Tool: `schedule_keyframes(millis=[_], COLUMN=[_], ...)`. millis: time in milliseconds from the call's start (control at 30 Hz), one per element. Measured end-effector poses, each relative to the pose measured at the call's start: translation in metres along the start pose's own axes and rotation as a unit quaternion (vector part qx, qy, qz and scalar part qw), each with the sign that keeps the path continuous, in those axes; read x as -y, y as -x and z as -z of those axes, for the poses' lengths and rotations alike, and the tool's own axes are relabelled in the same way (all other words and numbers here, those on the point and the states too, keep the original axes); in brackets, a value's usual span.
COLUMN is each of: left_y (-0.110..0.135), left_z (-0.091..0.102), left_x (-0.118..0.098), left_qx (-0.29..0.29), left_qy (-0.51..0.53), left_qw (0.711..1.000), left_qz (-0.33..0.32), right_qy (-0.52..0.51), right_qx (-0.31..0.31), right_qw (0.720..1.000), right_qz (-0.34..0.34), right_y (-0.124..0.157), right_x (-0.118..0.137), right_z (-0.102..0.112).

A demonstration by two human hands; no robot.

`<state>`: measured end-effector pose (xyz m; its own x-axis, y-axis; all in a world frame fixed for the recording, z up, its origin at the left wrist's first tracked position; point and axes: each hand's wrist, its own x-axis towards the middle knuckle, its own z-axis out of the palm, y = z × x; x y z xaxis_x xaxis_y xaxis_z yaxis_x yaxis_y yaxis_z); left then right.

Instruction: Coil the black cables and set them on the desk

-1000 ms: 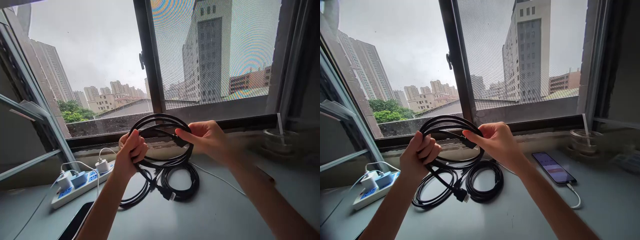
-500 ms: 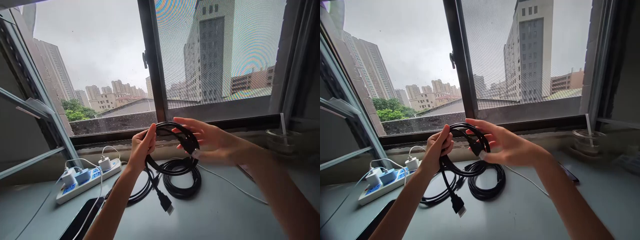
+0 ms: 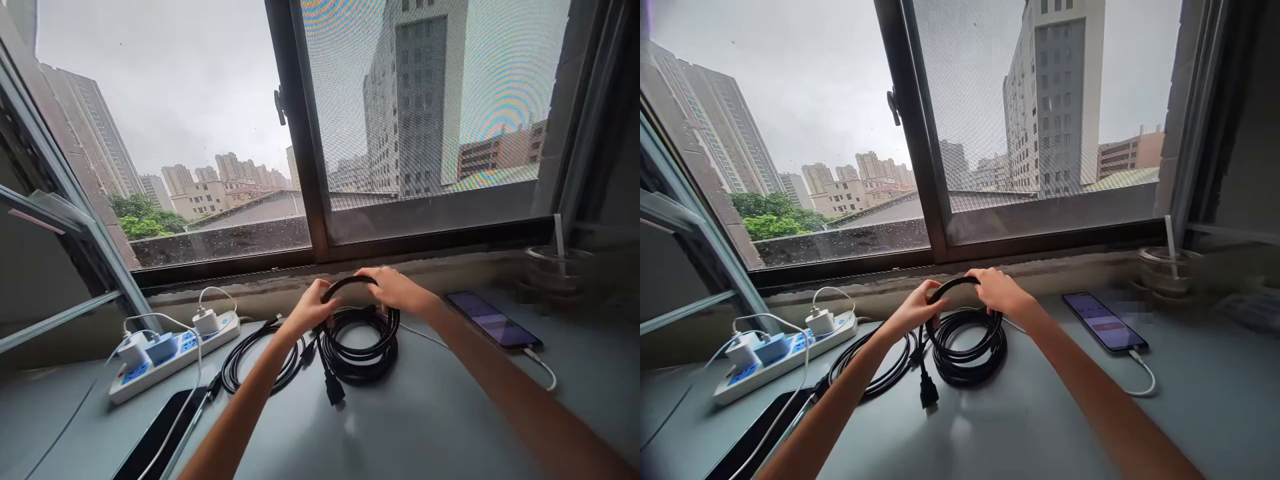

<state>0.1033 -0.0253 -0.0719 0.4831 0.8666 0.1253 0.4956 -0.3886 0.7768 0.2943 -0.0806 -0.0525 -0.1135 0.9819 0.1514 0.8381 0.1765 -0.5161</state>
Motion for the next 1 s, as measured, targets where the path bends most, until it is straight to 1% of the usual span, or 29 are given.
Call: schedule_keyframes(millis=[67, 133, 200, 267, 367, 433, 500, 667, 767, 900, 1000], left_y=[-0.004, -0.005, -0.006, -0.006, -0.004, -0.002, 0.001, 0.003, 0.004, 0.005, 0.006], left_z=[-0.004, -0.010, -0.019, -0.029, -0.038, -0.039, -0.038, -0.040, -0.043, -0.046, -0.049], left_x=[0.014, 0.021, 0.024, 0.025, 0.026, 0.025, 0.023, 0.020, 0.022, 0.025, 0.026], left_qx=[0.030, 0.034, 0.028, 0.025, 0.031, 0.038, 0.038, 0.020, 0.013, 0.020, 0.019], left_qy=[-0.126, -0.222, -0.266, -0.291, -0.337, -0.364, -0.390, -0.454, -0.481, -0.496, -0.499], left_qw=[0.992, 0.974, 0.964, 0.956, 0.941, 0.930, 0.920, 0.889, 0.874, 0.866, 0.864], left_qz=[0.008, -0.001, -0.012, -0.005, 0.013, 0.019, 0.027, 0.049, 0.062, 0.068, 0.063], right_qy=[0.004, 0.003, 0.004, 0.010, 0.021, 0.027, 0.038, 0.079, 0.099, 0.122, 0.127], right_qx=[0.049, 0.096, 0.140, 0.177, 0.211, 0.215, 0.206, 0.147, 0.126, 0.117, 0.129], right_qw=[0.998, 0.994, 0.987, 0.979, 0.971, 0.971, 0.973, 0.984, 0.986, 0.985, 0.983], right_qz=[-0.034, -0.056, -0.078, -0.097, -0.108, -0.104, -0.098, -0.062, -0.042, -0.036, -0.039], right_y=[-0.008, -0.013, -0.016, -0.017, -0.018, -0.019, -0.021, -0.025, -0.024, -0.022, -0.019], right_x=[-0.013, -0.025, -0.033, -0.040, -0.045, -0.048, -0.051, -0.051, -0.048, -0.043, -0.041], right_z=[-0.008, -0.016, -0.022, -0.027, -0.031, -0.032, -0.033, -0.036, -0.037, -0.037, -0.035])
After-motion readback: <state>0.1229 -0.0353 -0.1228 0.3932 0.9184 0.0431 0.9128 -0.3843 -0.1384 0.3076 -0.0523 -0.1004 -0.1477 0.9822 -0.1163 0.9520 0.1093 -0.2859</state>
